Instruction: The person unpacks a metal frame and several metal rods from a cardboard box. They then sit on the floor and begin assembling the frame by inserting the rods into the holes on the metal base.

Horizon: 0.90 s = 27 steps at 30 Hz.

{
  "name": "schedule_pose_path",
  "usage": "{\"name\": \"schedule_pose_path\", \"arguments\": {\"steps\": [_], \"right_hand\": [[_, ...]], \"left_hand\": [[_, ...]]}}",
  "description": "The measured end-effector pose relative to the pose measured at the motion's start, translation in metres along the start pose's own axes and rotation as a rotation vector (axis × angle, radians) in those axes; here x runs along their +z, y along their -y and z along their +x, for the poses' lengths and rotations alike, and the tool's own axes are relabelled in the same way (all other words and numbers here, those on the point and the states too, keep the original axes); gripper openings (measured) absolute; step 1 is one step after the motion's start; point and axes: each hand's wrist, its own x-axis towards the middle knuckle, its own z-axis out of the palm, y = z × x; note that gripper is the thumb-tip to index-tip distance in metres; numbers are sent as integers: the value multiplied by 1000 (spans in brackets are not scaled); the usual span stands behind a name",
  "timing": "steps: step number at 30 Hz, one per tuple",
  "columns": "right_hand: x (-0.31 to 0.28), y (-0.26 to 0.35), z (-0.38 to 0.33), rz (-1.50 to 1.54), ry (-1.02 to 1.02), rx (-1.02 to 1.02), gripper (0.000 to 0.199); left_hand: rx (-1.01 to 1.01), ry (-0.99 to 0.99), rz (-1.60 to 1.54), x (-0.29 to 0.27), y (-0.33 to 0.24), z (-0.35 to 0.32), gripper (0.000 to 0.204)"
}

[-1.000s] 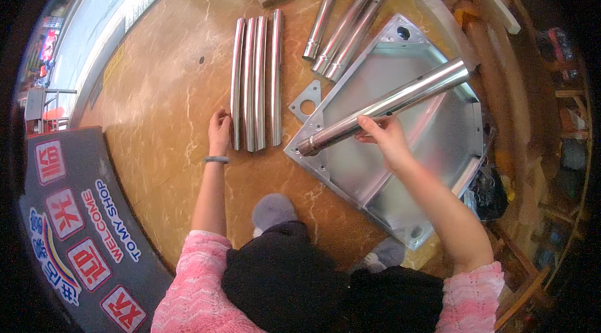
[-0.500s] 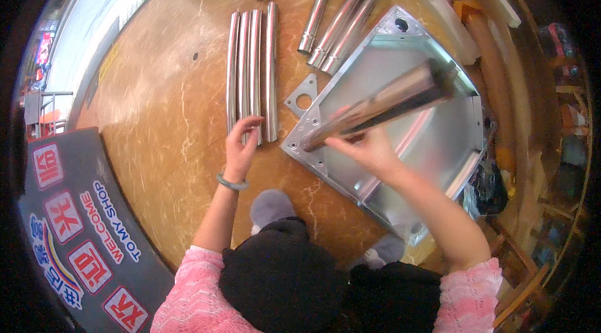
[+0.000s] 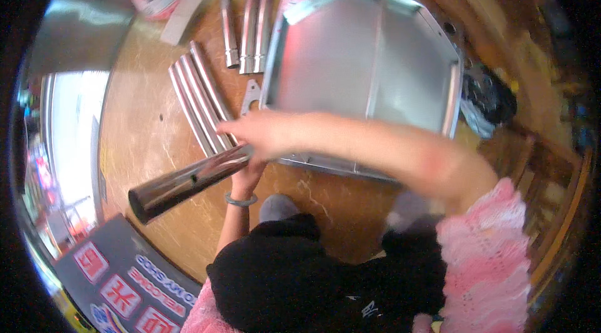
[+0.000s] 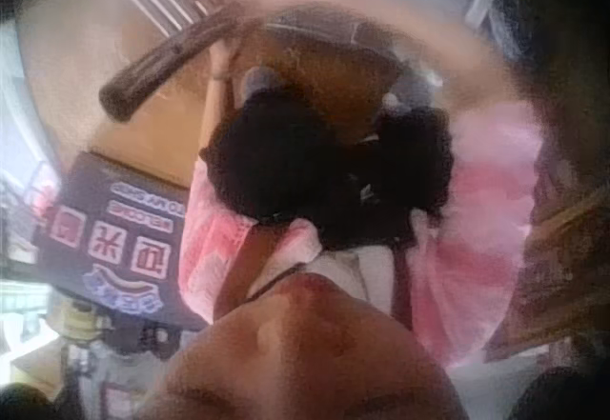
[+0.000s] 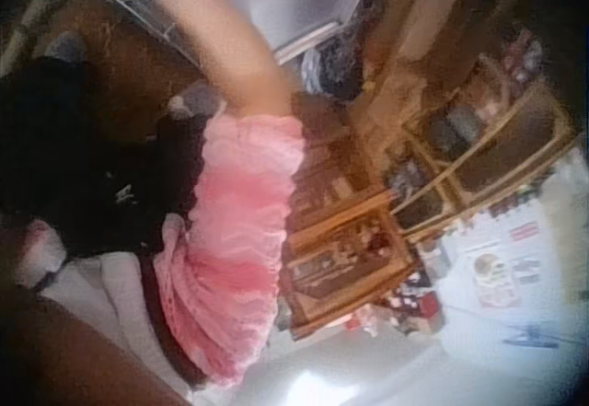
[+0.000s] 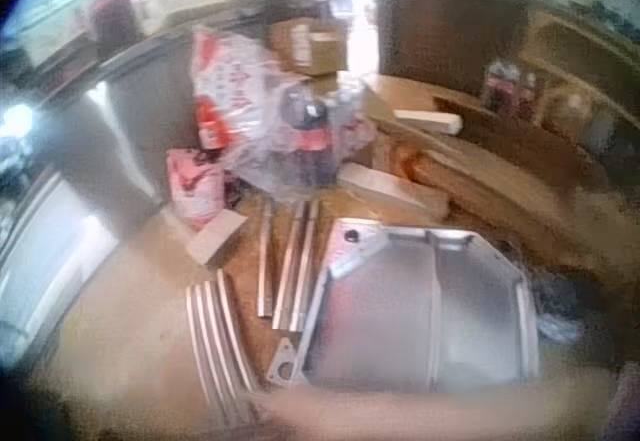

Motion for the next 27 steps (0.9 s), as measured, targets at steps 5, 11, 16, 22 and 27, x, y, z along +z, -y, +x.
{"name": "schedule_pose_path", "arguments": {"steps": [5, 11, 16, 22, 27], "right_hand": [[-66, -12, -27, -118, -429, -68, 35], [-76, -3, -48, 55, -503, -96, 20], [-81, -11, -64, -20, -539, -138, 20], [-77, 4, -78, 50, -406, -131, 53], [-46, 52, -67, -91, -493, -314, 61]], "left_hand": [[177, 87, 634, 0, -5, 8, 39], [-34, 139, 483, 16, -5, 15, 35], [167, 52, 583, 17, -24, 9, 36], [21, 23, 264, 17, -61, 10, 42], [267, 227, 326, 26, -73, 9, 59]]}}
